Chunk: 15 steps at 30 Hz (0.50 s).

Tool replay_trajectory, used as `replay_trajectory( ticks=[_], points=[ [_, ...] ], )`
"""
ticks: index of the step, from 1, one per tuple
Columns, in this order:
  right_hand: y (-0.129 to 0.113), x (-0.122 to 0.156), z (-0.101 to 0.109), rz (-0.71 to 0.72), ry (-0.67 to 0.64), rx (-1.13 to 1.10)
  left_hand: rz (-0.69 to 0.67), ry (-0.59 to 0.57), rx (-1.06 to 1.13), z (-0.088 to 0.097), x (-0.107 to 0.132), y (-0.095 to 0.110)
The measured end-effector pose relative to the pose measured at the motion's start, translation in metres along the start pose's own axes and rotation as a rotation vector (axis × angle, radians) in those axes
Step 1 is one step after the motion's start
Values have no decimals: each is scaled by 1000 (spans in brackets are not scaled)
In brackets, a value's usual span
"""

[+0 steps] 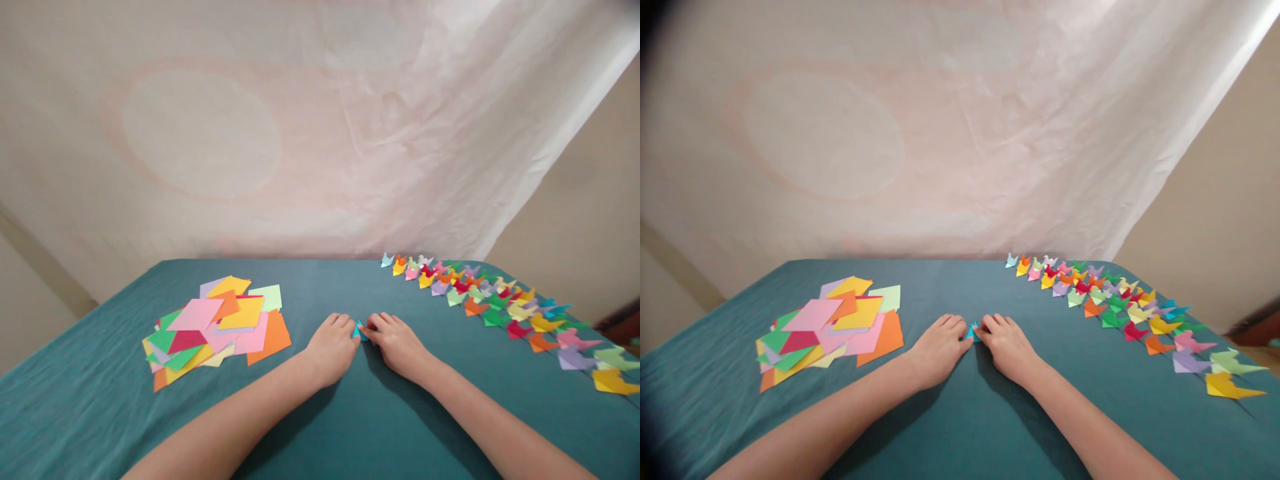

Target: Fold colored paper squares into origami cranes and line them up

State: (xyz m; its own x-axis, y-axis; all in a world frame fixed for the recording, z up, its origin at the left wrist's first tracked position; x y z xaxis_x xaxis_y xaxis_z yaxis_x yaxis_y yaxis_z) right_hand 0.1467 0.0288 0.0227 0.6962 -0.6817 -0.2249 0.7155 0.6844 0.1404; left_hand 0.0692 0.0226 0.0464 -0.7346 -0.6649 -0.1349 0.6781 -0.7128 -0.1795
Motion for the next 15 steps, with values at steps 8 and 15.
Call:
replay_trajectory(
  ticks=[8, 15],
  points=[
    [1, 1, 3, -1, 8, -9, -13, -23, 2, -1, 2, -2],
    [0, 1, 0, -9, 30, -17, -21, -16, -40, -5, -1, 4]
  ],
)
Point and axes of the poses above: each hand's wrist, its own x-axis away from the middle knuckle, its own z-axis out of the back of the hand, y = z × x, the point moved 8 cm from there along -x, towards the middle knuckle, and after that the axes turned 12 degrees about z, right-handed, at the moved point
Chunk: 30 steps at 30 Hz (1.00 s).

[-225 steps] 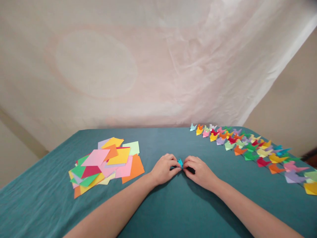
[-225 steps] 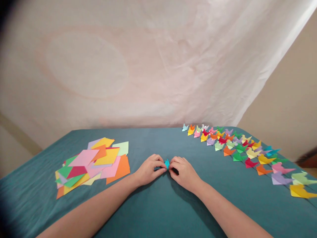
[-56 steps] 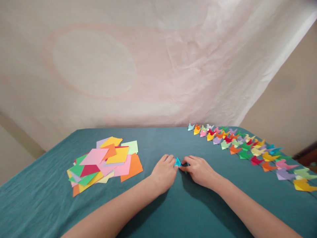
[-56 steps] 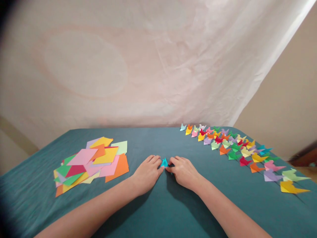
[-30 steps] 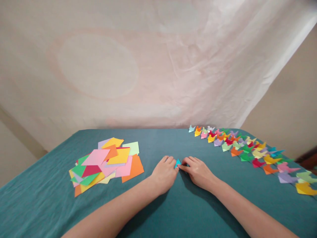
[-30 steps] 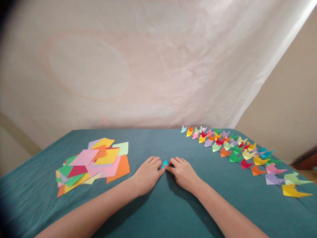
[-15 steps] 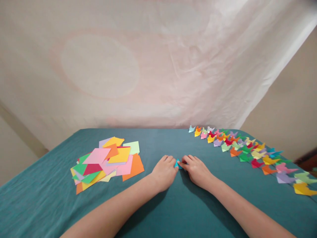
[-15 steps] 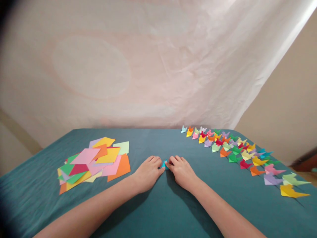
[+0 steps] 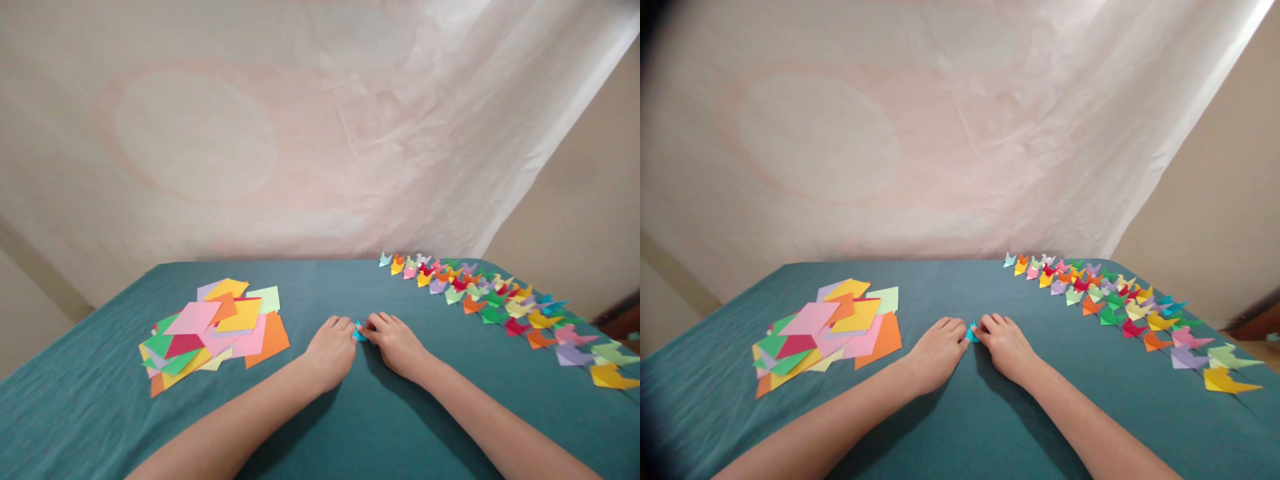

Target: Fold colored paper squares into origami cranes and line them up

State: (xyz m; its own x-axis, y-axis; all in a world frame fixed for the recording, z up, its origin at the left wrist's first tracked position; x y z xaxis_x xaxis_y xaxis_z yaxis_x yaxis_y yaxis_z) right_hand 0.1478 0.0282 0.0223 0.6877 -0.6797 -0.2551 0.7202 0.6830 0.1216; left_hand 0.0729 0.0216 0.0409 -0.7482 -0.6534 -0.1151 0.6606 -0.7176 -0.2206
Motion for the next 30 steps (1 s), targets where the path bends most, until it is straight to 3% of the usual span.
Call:
replay_trajectory(
  ticks=[6, 11, 23, 30],
  points=[
    [1, 7, 1, -16, 101, -20, -28, 29, 0, 0, -1, 4],
    [-2, 10, 3, 43, 102, -25, -42, 49, 20, -1, -2, 2],
    [-11, 2, 9, 15, -94, 28, -53, 119, 77, -3, -5, 1],
    [2, 7, 7, -151, 169, -197, -61, 106, 103, -4, -5, -4]
  ],
)
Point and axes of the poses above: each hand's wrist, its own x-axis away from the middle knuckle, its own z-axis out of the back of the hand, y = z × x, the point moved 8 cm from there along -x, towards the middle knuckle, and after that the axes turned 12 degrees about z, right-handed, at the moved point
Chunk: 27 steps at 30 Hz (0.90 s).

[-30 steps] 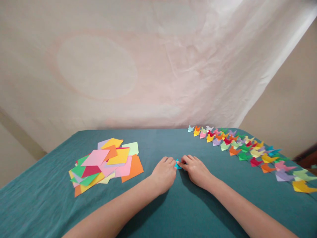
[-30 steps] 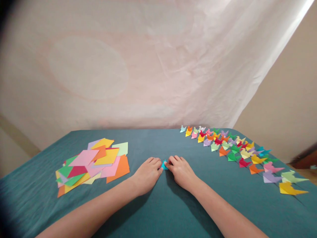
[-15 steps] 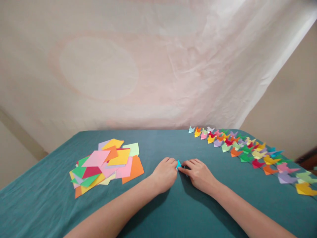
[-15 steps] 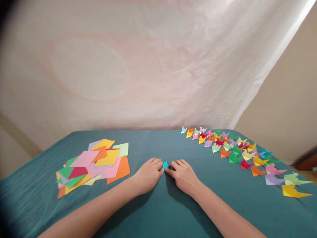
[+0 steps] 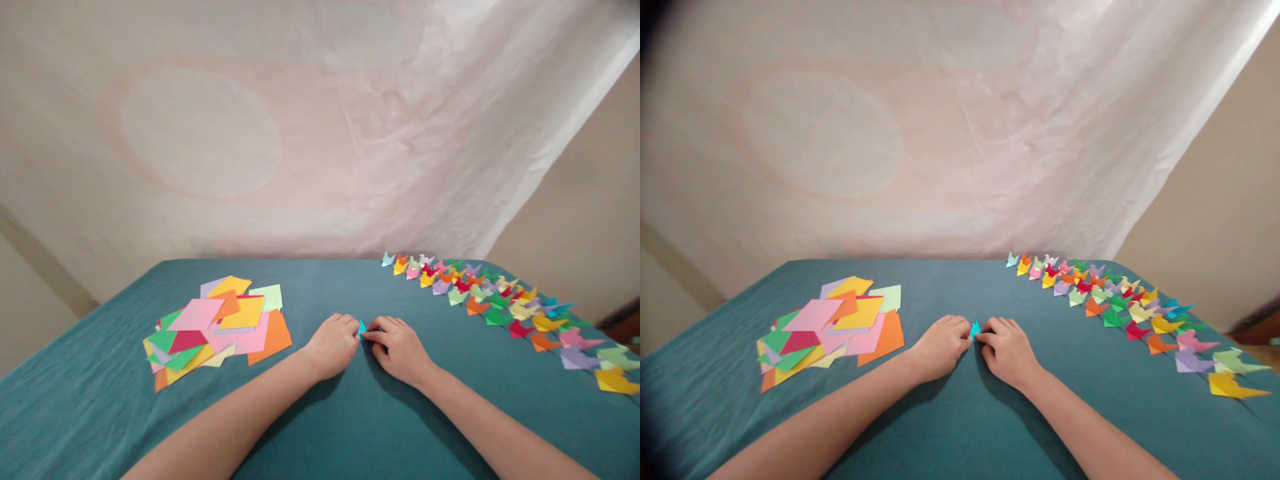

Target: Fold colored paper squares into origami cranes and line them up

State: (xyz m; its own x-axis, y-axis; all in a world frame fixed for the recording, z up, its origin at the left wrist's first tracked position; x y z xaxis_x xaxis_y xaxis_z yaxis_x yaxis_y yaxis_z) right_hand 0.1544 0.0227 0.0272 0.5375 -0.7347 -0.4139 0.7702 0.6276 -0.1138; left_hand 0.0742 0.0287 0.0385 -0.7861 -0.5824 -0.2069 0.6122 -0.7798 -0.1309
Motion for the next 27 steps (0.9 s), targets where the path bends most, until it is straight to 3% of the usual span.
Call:
replay_trajectory(
  ticks=[9, 21, 27],
  points=[
    [24, 2, -9, -151, 141, -110, -6, 26, 70, -7, 0, -8],
    [29, 4, -12, -155, 155, -189, 334, 130, 463, -14, 1, -43],
    [30, 4, -13, -162, 168, -236, 363, 144, 498, -16, 1, -47]
  ],
)
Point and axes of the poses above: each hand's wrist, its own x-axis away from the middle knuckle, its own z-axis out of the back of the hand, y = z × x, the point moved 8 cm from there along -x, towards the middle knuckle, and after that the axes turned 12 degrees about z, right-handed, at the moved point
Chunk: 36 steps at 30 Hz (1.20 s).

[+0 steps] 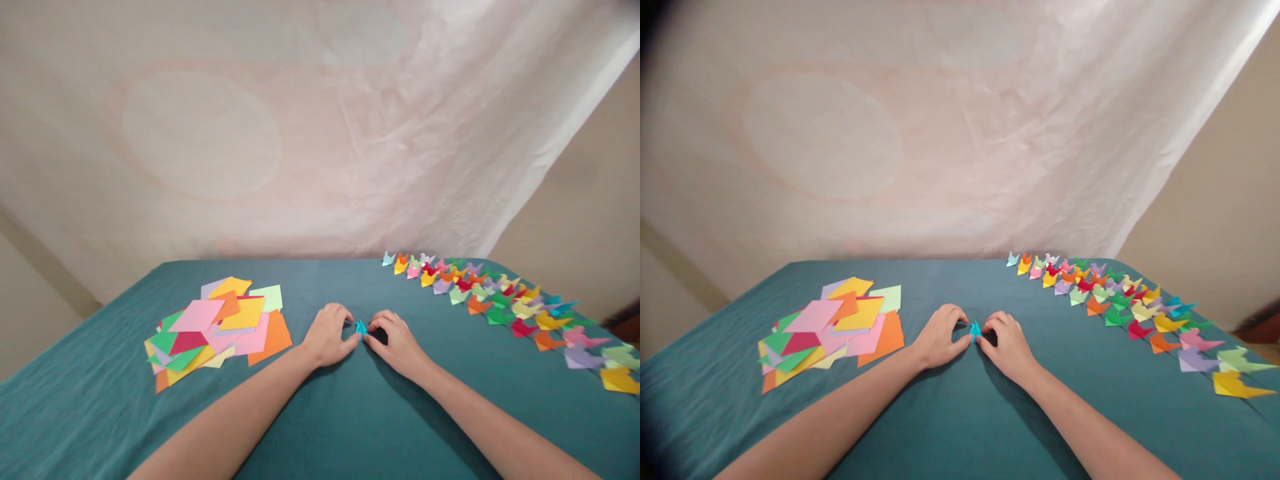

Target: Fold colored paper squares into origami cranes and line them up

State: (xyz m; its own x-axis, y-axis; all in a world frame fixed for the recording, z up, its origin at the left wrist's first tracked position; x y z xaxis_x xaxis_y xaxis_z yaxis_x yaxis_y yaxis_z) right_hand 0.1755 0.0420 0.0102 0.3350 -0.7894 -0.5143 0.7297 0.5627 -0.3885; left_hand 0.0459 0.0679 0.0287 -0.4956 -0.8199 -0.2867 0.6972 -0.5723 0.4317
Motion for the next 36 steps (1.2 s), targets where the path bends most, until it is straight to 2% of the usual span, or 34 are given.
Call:
replay_trajectory(
  ticks=[9, 19, 28, 36],
  points=[
    [-4, 0, 0, 7, -14, -98, 11, -13, 48, -3, -2, -5],
    [-11, -3, 0, 41, -18, -191, -48, -42, 200, -2, -4, -7],
    [-3, 0, 0, -73, 5, -180, -58, -58, 248, 0, -7, -4],
    [-7, -2, 0, -14, -21, -190, -117, -53, 257, 6, -5, 3]
  ],
)
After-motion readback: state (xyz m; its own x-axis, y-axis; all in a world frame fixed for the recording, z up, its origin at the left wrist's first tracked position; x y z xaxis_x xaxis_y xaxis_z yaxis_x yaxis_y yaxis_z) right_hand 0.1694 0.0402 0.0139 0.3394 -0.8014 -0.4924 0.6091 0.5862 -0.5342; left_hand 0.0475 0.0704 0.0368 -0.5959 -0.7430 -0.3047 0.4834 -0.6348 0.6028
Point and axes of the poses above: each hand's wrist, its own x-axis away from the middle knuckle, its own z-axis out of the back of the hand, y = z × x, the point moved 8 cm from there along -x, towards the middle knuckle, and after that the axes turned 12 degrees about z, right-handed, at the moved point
